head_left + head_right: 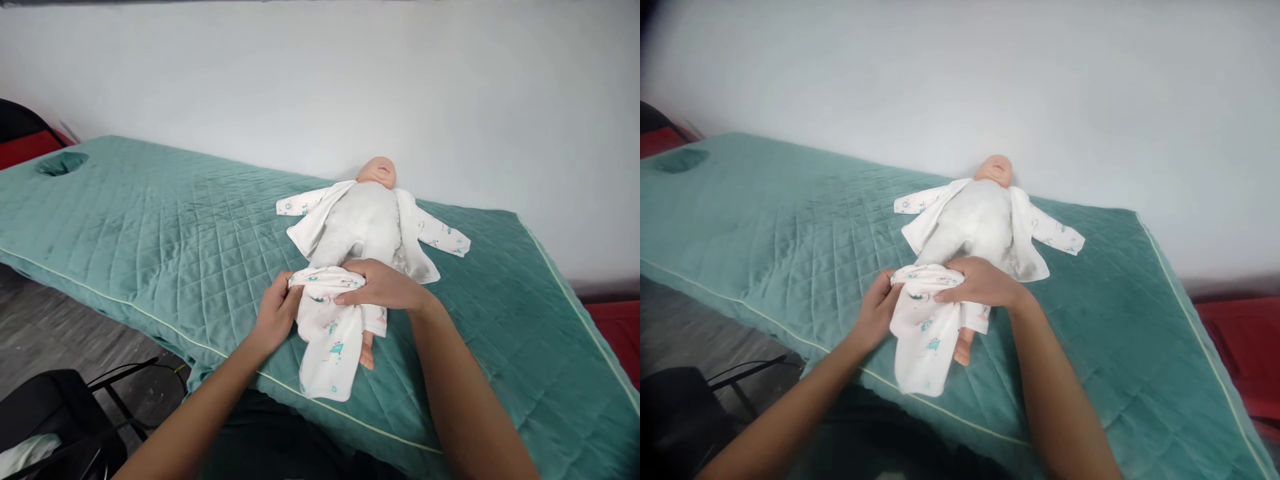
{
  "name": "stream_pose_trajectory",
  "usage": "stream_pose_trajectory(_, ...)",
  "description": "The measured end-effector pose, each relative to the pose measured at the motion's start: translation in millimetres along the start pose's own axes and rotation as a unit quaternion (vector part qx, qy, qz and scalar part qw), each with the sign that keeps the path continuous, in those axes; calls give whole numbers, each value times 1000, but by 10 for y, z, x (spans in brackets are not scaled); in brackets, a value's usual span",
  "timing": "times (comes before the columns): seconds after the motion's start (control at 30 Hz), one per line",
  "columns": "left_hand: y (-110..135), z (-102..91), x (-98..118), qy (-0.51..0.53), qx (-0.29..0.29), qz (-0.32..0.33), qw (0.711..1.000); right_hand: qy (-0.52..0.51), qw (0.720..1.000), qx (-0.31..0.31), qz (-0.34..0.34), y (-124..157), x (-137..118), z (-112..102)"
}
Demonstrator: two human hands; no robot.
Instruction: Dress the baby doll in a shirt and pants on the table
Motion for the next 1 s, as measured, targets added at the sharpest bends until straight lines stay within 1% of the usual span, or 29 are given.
stream_pose_trajectory(0.13,-200,-45,72,-57,17,50,997,-17,1000,-1,0,-3,2,4)
stream_pose_trajectory(0.27,-395,-45,142,-118,6,91,989,-33,999,-2,-4,-4,-10,1)
stream_pose_trajectory(0.37,-544,-21,168,-189,4,122,974,-39,999,14,-2,-11,-1,-5)
stream_pose_trajectory(0.47,-707,17,191,-286,16,148,947,-20,998,50,23,-29,38,-12)
stream_pose_trajectory(0.57,-877,70,234,-382,12,168,909,-2,994,96,43,-50,75,-22)
stream_pose_trajectory(0.67,-1021,122,292,-462,-2,183,868,1,989,142,39,-68,86,-39)
stream_pose_trajectory(0.73,-1094,147,323,-498,-6,183,848,-1,985,169,39,-79,88,-50)
stream_pose_trajectory(0.83,-1175,169,346,-527,-10,180,830,0,979,196,51,-97,91,-58)
stream_pose_trajectory(1.0,-1273,188,361,-552,-23,197,810,11,974,218,67,-113,77,-63)
Point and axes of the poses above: each hand's wrist, its own y-axis away from the middle knuckle, its own z-axis out of the palm, x = y × z, the point moved 3 cm from there along -y, towards the middle knuckle, and after that the axes turned 9 degrees about -x, right-handed, at the moved point
